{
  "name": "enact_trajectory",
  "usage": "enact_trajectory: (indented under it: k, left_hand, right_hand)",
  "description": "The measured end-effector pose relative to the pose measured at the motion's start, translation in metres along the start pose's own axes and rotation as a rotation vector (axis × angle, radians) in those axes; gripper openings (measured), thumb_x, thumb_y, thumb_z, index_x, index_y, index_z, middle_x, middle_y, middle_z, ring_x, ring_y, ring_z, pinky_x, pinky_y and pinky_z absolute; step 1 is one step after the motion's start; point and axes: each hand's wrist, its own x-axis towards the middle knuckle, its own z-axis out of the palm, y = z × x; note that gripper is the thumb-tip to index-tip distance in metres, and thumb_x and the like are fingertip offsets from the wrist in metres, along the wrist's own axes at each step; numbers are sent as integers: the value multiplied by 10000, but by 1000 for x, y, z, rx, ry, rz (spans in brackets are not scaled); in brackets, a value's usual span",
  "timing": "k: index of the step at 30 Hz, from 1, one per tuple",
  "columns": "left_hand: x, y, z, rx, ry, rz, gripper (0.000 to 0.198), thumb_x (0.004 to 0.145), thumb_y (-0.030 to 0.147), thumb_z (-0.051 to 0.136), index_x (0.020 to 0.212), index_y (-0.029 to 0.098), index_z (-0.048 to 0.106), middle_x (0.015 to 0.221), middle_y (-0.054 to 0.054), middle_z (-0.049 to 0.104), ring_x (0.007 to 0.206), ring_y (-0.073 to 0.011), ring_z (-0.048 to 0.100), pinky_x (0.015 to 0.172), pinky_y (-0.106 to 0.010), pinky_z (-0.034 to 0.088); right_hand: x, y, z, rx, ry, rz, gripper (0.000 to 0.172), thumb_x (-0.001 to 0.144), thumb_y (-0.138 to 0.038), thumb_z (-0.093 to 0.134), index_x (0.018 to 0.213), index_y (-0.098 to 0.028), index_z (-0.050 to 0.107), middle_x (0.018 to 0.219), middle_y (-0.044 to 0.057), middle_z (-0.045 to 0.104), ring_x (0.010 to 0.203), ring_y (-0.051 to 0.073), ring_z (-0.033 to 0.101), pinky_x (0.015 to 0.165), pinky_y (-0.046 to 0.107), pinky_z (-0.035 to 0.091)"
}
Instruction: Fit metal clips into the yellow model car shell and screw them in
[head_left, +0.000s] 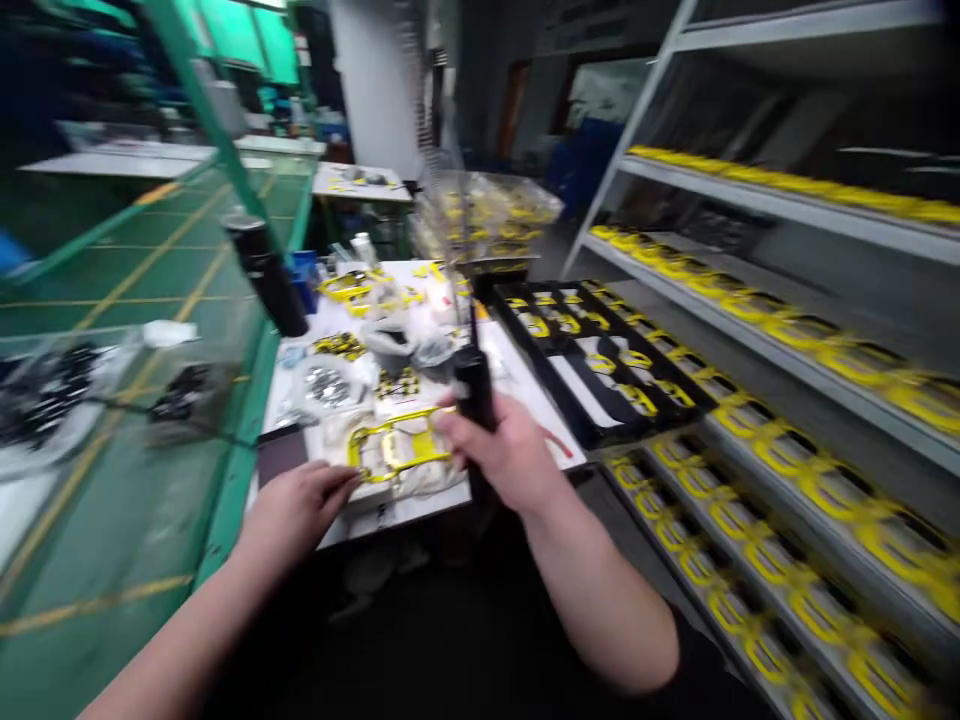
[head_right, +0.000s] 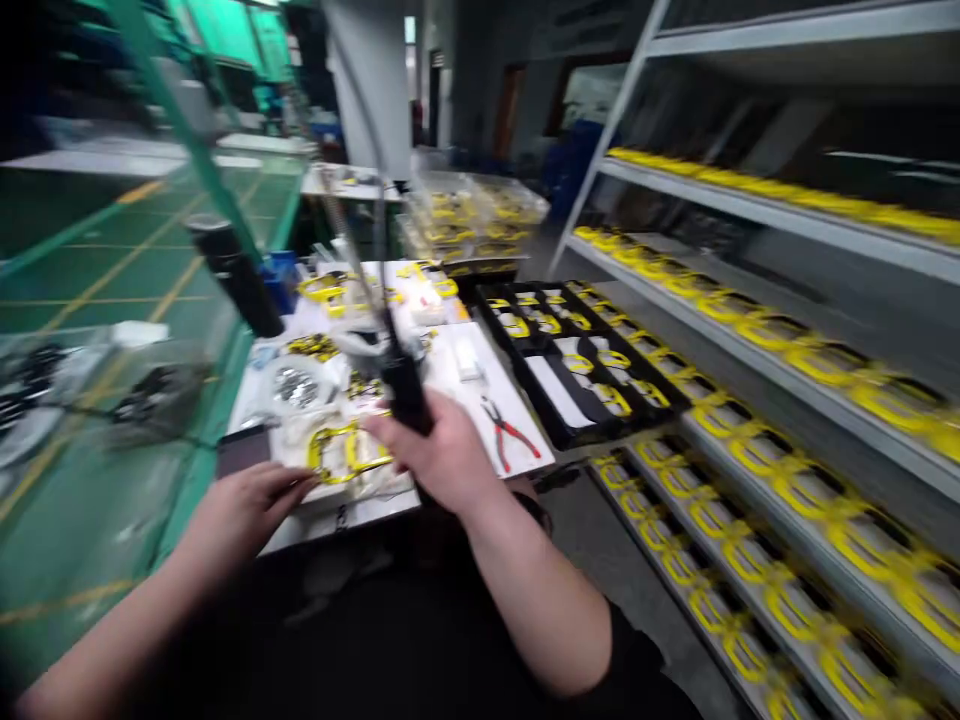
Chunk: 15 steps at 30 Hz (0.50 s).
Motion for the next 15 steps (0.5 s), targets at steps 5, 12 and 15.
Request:
enact_trajectory:
  k: [5,12,15]
  left_hand:
    - [-14,20,9,-127,224,22,280,1121,361,624,1091,232,872,1029,-73,831,896,-202,794,817,-282,603]
    - [-51,75,31,-715,126,171,43,1075,231,776,1051,199,792,1033,-63,799,956,-166,758,891,-256,611]
    - [-48,84,38,-962,36,-10,133,966,269,916,934,195,811,922,-39,801,847,-161,725,810,-255,581]
  right_hand:
    - [1,-1,3,40,68,-28,540,837,-551,1031,1160,-201,774,748,-18,688,595,150,612,578,279,522]
    - [-3,-3,23,317,57,-206,361,846,-540,993,1069,-290,856,651,-41,585,472,133,481,481,316,462]
    - [-3,-1,22,254,12,-253,368,902,-690,880,1110,-389,841,593,-69,412,405,134,336,412,333,353]
